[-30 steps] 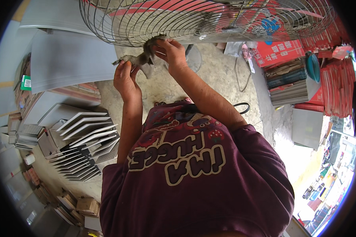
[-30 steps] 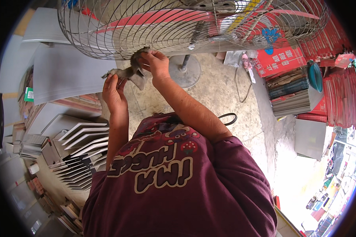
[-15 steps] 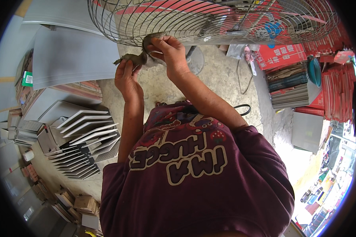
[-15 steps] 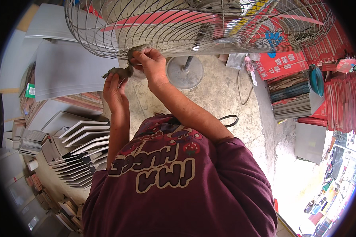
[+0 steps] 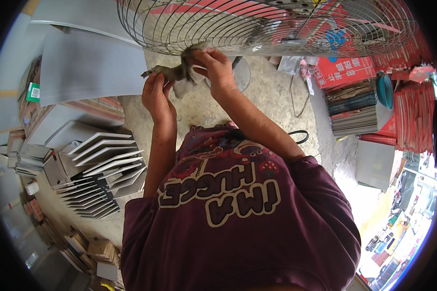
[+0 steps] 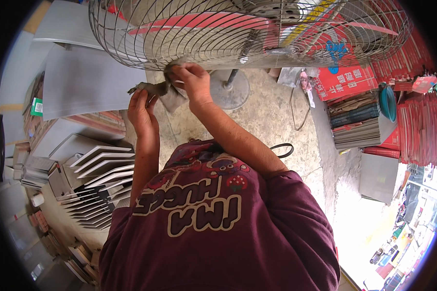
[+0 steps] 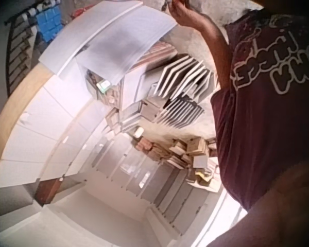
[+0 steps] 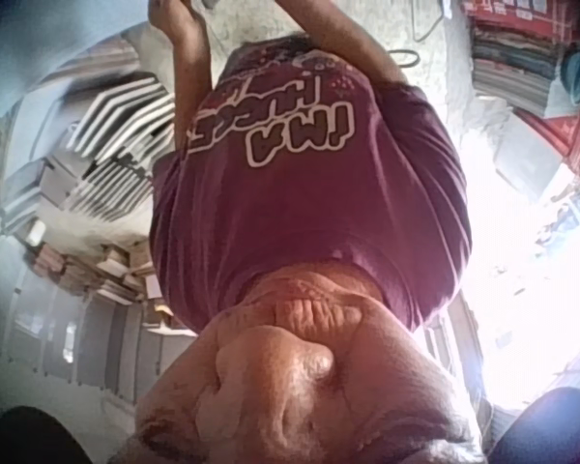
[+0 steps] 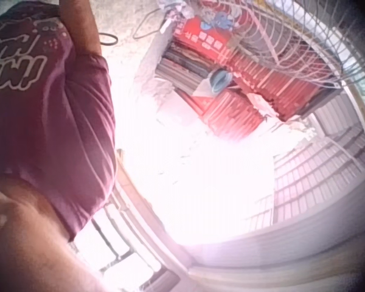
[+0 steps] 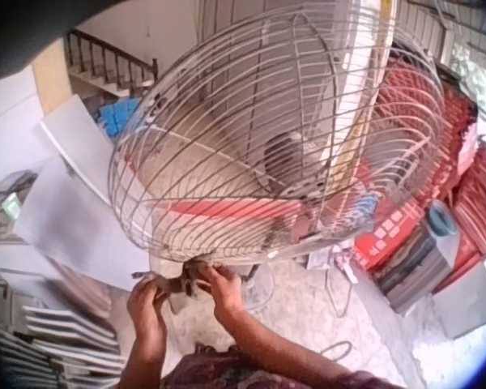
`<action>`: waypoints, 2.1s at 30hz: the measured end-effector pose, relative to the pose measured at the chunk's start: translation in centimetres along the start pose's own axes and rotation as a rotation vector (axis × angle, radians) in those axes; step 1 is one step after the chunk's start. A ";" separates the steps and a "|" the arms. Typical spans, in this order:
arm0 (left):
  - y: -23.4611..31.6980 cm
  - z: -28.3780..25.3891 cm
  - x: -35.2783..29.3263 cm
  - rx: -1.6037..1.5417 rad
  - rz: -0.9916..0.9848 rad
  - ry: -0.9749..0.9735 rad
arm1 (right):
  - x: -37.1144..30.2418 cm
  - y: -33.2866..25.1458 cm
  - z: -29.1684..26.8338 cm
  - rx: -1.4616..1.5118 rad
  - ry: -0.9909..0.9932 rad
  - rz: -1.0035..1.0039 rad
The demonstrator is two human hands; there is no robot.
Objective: The person wipes the metal grill of a standing electric fan with a cloth.
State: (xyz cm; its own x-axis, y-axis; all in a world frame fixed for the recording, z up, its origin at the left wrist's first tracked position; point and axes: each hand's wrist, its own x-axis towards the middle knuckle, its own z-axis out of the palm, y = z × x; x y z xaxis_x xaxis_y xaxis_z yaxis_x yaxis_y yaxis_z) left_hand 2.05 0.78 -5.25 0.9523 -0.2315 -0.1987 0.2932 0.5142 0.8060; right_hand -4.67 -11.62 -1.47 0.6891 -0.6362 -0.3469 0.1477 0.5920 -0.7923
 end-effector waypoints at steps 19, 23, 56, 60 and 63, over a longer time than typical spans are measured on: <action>1.3 4.5 1.7 -0.031 0.100 -0.047 | -1.1 0.3 -3.1 -0.111 0.050 -0.127; -1.5 4.1 2.8 -0.043 0.009 0.013 | -1.8 0.4 -4.7 -0.111 0.082 -0.122; -0.6 4.3 -5.0 0.392 0.232 -0.372 | -4.5 1.2 -4.9 -0.436 -0.163 -0.354; 0.1 3.7 -6.2 0.470 0.214 -0.452 | -4.8 1.3 -5.2 -0.751 -0.090 -0.381; 1.5 3.7 -6.7 0.389 0.149 -0.577 | -4.2 1.9 -6.0 -0.466 -0.156 -0.388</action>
State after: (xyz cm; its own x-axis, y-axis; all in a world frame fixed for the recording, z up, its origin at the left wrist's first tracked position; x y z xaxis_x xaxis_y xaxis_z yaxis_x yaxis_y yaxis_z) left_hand -4.18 0.02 -0.60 0.7515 -0.6376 0.1697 0.0091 0.2672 0.9636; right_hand -11.49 -10.80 -4.54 0.7482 -0.6607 0.0598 0.1077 0.0319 -0.9937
